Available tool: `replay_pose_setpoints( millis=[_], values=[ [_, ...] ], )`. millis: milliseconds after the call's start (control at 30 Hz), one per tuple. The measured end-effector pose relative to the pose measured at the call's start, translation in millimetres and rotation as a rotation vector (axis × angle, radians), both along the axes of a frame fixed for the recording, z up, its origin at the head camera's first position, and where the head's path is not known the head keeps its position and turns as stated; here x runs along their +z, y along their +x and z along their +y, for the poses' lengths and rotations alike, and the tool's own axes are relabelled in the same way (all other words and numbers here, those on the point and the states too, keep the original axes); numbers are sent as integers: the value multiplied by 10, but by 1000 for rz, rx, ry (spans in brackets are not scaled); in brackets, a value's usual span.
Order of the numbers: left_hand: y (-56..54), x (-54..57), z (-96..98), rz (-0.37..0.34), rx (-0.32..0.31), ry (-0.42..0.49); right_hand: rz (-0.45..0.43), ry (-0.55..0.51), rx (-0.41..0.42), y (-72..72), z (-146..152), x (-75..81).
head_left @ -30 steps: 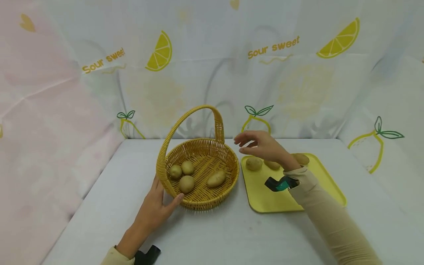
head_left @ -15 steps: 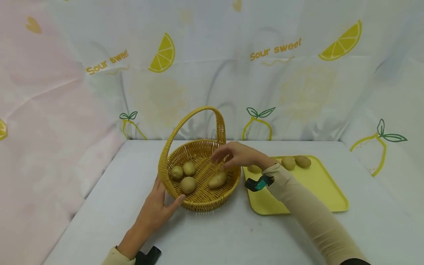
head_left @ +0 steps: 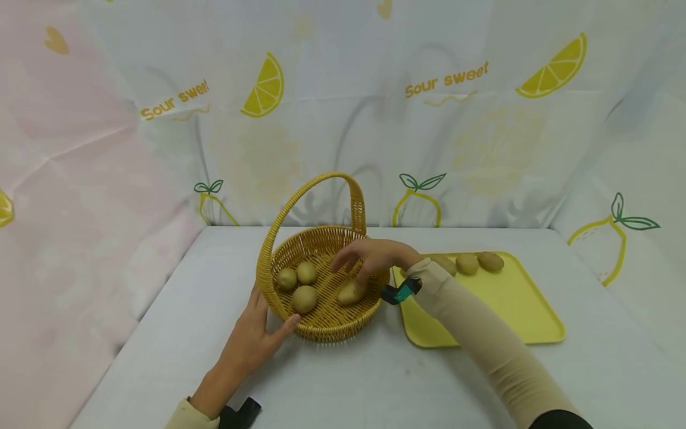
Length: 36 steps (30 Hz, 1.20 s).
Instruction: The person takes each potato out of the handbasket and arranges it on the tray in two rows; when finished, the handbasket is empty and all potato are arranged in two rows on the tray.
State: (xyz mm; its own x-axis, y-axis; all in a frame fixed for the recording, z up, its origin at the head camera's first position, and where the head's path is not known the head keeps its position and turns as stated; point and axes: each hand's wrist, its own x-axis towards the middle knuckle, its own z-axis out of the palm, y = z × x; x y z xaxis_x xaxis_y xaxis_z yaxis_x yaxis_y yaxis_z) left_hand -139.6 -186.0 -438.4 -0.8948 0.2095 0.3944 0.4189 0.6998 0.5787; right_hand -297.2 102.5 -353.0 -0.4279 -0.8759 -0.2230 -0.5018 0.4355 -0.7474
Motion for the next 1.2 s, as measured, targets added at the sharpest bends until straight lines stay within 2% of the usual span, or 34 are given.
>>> replay_pose_setpoints(
  millis=[333, 500, 700, 967, 1200],
  values=[
    [1, -5, 12, 12, 0, 1, -41, 183, 34, -83, -143, -52],
    [1, 4, 14, 22, -4, 4, 10, 239, 29, -79, -178, -72],
    [7, 21, 8, 15, 3, 0, 70, 164, 36, -91, -211, -136],
    [7, 16, 8, 2, 8, -1, 184, 89, -33, -115, -198, -208],
    [9, 15, 3, -6, 7, 1, 222, -108, -140, -65, -141, -160]
  ],
)
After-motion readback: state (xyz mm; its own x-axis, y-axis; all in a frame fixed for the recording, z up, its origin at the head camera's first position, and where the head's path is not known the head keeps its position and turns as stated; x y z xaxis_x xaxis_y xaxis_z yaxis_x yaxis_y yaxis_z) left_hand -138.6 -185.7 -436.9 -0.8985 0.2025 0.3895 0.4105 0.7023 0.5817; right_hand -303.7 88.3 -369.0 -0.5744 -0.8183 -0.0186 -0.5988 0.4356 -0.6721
